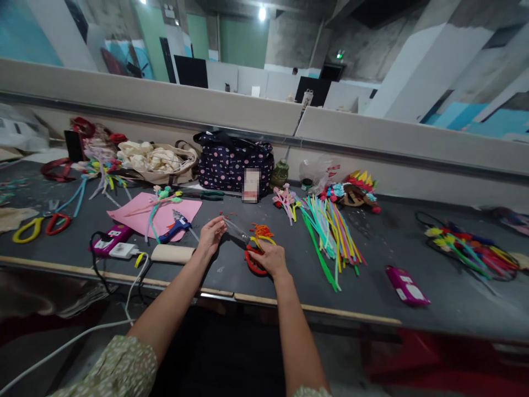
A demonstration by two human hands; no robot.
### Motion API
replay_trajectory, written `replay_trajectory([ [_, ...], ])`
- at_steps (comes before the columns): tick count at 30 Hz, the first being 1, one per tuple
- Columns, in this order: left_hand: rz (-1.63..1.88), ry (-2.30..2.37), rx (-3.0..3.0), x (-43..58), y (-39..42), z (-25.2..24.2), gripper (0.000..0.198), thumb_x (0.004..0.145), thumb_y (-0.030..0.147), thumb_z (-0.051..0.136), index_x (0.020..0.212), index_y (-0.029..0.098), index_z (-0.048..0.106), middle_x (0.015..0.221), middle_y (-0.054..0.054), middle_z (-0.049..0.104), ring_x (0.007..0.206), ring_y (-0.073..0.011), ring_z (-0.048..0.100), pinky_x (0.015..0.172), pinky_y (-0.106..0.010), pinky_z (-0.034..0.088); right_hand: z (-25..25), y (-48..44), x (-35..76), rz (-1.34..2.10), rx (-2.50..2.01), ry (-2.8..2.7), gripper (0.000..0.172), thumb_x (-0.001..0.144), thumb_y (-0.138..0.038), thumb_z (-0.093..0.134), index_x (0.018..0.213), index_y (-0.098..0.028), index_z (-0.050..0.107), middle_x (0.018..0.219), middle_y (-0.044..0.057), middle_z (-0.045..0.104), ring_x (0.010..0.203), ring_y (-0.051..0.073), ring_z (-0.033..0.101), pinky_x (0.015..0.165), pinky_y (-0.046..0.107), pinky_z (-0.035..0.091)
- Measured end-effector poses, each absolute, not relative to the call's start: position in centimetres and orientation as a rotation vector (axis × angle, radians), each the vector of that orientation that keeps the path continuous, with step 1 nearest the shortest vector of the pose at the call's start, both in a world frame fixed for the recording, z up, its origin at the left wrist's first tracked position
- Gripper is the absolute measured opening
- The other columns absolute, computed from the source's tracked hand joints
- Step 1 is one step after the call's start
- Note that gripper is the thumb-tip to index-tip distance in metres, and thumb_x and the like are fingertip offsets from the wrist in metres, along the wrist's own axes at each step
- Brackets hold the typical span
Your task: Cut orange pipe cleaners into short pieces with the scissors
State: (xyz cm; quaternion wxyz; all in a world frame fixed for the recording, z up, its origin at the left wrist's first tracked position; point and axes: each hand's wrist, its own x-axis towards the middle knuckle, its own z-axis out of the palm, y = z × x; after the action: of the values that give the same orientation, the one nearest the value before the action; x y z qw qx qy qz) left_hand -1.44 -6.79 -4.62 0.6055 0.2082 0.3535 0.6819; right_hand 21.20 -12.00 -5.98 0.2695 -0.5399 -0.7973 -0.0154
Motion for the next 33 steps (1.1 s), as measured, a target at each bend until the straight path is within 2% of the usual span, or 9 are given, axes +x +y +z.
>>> replay_trajectory([
  [9, 1.601, 0.845, 0.540, -1.4, -6.8, -4.9, 0.034, 0.053, 0.019, 0.080, 0.084, 0.012, 0.068, 0.072, -0.003, 0.066, 0.058, -0.0070, 0.059, 0.060, -0.019, 0.049, -5.7, -12.1, 21.1, -0.093, -1.472, -2.145, 0.039, 0.081, -0.051, 0.056, 0.109, -0.026, 0.066, 0.098, 0.003, 0.072, 0.085, 0.017, 0.067, 0.074, 0.025, 0.049],
  [12, 1.676, 0.887, 0.621, -1.3, -6.9, -5.1, 0.031, 0.056, 0.024, 0.077, 0.083, 0.013, 0.067, 0.077, -0.002, 0.065, 0.057, -0.0060, 0.055, 0.058, -0.020, 0.048, -5.6, -12.2, 20.9, -0.141, -1.517, -2.075, 0.044, 0.080, -0.050, 0.056, 0.114, -0.022, 0.063, 0.103, 0.005, 0.070, 0.090, 0.019, 0.065, 0.076, 0.027, 0.049],
  [16, 1.783, 1.010, 0.748, -1.2, -6.9, -5.2, 0.027, 0.060, 0.029, 0.072, 0.081, 0.013, 0.065, 0.071, -0.001, 0.061, 0.055, -0.0069, 0.052, 0.055, -0.021, 0.045, -5.4, -12.2, 20.7, -0.164, -1.506, -2.084, 0.051, 0.077, -0.048, 0.058, 0.119, -0.019, 0.058, 0.108, 0.006, 0.067, 0.095, 0.020, 0.063, 0.079, 0.029, 0.048],
  [18, 1.818, 1.069, 0.802, -1.2, -6.9, -5.3, 0.025, 0.062, 0.029, 0.070, 0.080, 0.013, 0.065, 0.068, 0.000, 0.059, 0.054, -0.0075, 0.050, 0.054, -0.021, 0.043, -5.5, -12.1, 20.7, -0.193, -1.512, -2.059, 0.050, 0.077, -0.049, 0.058, 0.117, -0.019, 0.059, 0.104, 0.006, 0.068, 0.091, 0.020, 0.063, 0.077, 0.029, 0.047],
  [23, 1.829, 1.172, 0.971, -1.2, -6.9, -5.5, 0.021, 0.067, 0.028, 0.064, 0.081, 0.013, 0.065, 0.064, 0.001, 0.056, 0.054, -0.0080, 0.047, 0.052, -0.020, 0.038, -5.2, -12.0, 21.5, -0.273, -1.563, -1.902, 0.048, 0.081, -0.055, 0.052, 0.110, -0.018, 0.064, 0.072, 0.003, 0.067, 0.067, 0.015, 0.060, 0.063, 0.026, 0.043],
  [28, 1.707, 1.198, 1.132, -0.6, -6.9, -5.7, 0.020, 0.067, 0.028, 0.063, 0.080, 0.014, 0.065, 0.067, 0.000, 0.059, 0.057, -0.0095, 0.049, 0.055, -0.021, 0.038, -5.3, -12.5, 22.9, -0.370, -1.545, -1.844, 0.050, 0.081, -0.056, 0.052, 0.110, -0.017, 0.064, 0.079, 0.004, 0.068, 0.069, 0.015, 0.061, 0.065, 0.025, 0.042],
  [33, 1.581, 1.201, 1.352, 0.1, -7.2, -5.7, 0.018, 0.068, 0.027, 0.062, 0.079, 0.014, 0.066, 0.066, 0.000, 0.061, 0.057, -0.0100, 0.049, 0.057, -0.022, 0.039, -6.3, -13.0, 23.8, -0.375, -1.551, -1.851, 0.048, 0.082, -0.055, 0.052, 0.108, -0.018, 0.065, 0.070, 0.002, 0.065, 0.061, 0.013, 0.058, 0.061, 0.024, 0.041],
])
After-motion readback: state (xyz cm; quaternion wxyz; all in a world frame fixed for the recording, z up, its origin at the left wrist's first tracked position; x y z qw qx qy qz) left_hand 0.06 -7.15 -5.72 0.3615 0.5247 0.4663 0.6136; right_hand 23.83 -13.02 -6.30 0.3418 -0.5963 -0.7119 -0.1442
